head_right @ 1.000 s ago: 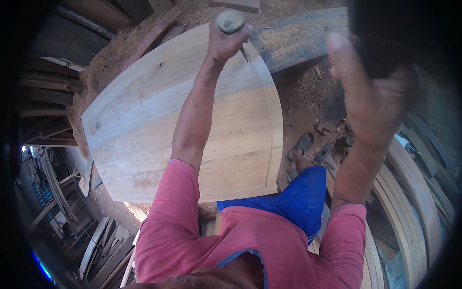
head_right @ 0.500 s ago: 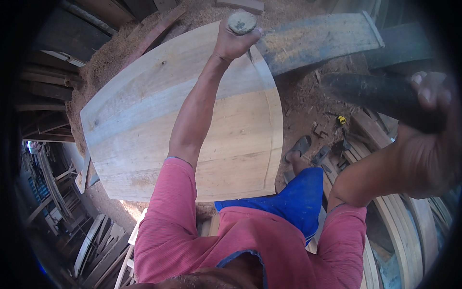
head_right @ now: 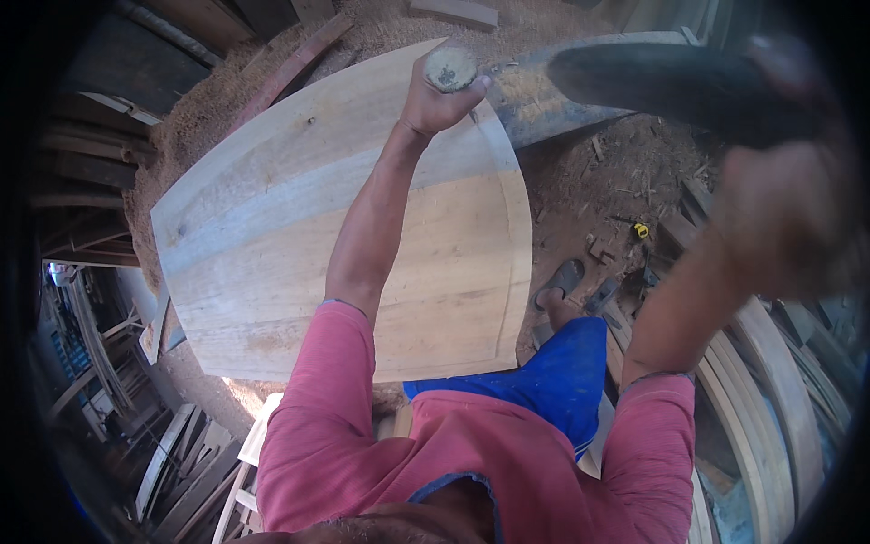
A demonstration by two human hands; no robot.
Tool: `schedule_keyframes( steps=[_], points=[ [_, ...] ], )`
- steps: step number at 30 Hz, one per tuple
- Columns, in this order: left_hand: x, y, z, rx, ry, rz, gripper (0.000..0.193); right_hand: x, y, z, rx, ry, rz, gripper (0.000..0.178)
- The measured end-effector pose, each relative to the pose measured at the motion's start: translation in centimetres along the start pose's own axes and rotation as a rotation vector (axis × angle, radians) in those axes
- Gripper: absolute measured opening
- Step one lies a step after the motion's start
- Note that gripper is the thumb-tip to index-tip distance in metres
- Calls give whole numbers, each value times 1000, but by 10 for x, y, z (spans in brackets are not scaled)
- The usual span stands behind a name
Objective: The person uses a chisel and mallet to carve and shape the curved edge of a large wooden board. They repeatedly strike the chisel to remove wood shavings and refine the contour of the board's edge.
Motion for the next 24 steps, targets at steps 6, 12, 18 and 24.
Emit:
schedule_keyframes(
  steps=[6, 12, 18, 24],
  points=[
    [-4, 12, 17, 25, 52, -70, 34, 140, 57, 71, 317, -1090, 717, 31],
    [-16, -17, 7, -35, 487, -43, 20, 95, 41, 88, 488, -665, 271, 42],
    [-14, -4, -17, 32, 346, -41, 18, 50, 34, 90, 649, -410, 81, 17],
    [-12, -17, -36, -9, 116, -49, 19, 28, 23, 73, 548, -237, -93, 7]
  ],
)
Point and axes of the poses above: each hand's wrist, its own z-axis away from the middle knuckle, its own x-axis out of the palm, y = z × x, the point moved 6 cm from there along -z, towards the middle knuckle, and after that the axes turned 1 degree about y, right-handed, at the moved point
